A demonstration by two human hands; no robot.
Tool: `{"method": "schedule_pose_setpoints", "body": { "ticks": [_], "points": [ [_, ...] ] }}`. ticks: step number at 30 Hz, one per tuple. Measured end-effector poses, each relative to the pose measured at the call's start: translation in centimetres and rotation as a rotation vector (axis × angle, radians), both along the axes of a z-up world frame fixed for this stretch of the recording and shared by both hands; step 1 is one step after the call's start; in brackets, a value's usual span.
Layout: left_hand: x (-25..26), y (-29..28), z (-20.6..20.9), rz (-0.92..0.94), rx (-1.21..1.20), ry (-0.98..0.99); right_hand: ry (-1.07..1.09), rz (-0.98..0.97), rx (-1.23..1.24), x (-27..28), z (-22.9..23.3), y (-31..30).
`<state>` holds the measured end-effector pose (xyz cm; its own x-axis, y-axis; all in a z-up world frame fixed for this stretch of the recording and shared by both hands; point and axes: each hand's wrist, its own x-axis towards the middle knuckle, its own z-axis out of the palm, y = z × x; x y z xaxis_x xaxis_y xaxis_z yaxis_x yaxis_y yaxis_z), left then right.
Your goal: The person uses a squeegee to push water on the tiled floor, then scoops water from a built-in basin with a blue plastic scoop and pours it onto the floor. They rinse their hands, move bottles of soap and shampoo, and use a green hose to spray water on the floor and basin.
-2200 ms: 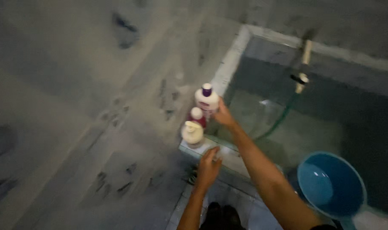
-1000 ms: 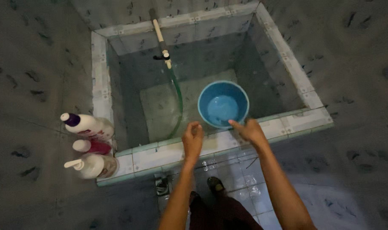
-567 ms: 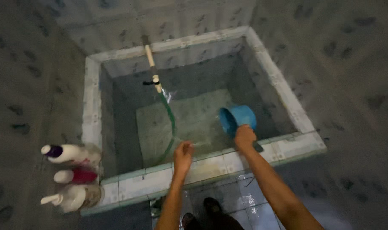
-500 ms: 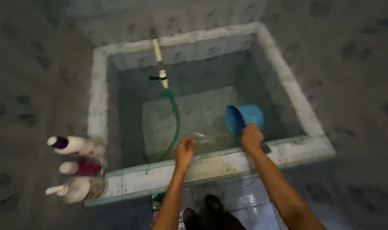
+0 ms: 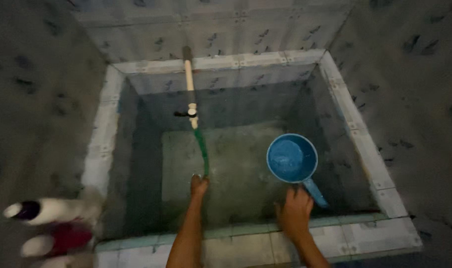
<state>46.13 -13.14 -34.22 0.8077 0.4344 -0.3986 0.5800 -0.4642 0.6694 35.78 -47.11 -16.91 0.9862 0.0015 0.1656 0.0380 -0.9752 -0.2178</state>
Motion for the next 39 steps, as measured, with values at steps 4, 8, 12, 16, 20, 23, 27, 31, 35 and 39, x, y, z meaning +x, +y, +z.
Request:
{"method": "schedule_pose_setpoints", "body": {
  "ticks": [4,8,12,16,20,23,27,31,35,39],
  "points": [
    [2.0,0.0,-1.9,-0.019,-0.001,0.030,0.297,-0.019,0.088,0.1,0.1,1.4],
    [3.2,-0.3,-3.5,-0.026,-0.015,0.043,0.208,0.145,0.243,0.8,0.4,2.9],
    [4.3,-1.2,-4.6,-0.013,-0.050,0.040,0.396,0.085,0.311,0.5,1.4,4.7],
    [4.3,-4.0,-4.9,0.000,-0.121,0.018,0.547,0.021,0.485,-0.2,-0.4,5.4],
    [2.3,-7.8,-4.0,0.014,-0.212,-0.004,0.687,-0.179,0.907,-0.2,-6.2,4.6],
    [0.2,-9.5,-2.3,0.019,-0.280,-0.015,0.618,-0.031,0.840,0.3,-10.6,4.2],
    [-1.7,-9.8,0.2,0.022,-0.354,-0.047,0.786,0.048,0.603,2.1,-13.8,6.3],
    [-3.7,-9.7,2.2,0.036,-0.422,-0.083,1.007,-0.095,0.751,3.9,-14.0,10.4],
    [-5.2,-7.7,3.5,0.078,-0.467,-0.120,0.969,-0.110,1.173,4.9,-13.4,15.6],
    [-7.6,-6.3,3.5,0.141,-0.520,-0.119,0.957,-0.082,1.131,5.6,-13.4,17.3]
  ]
}}
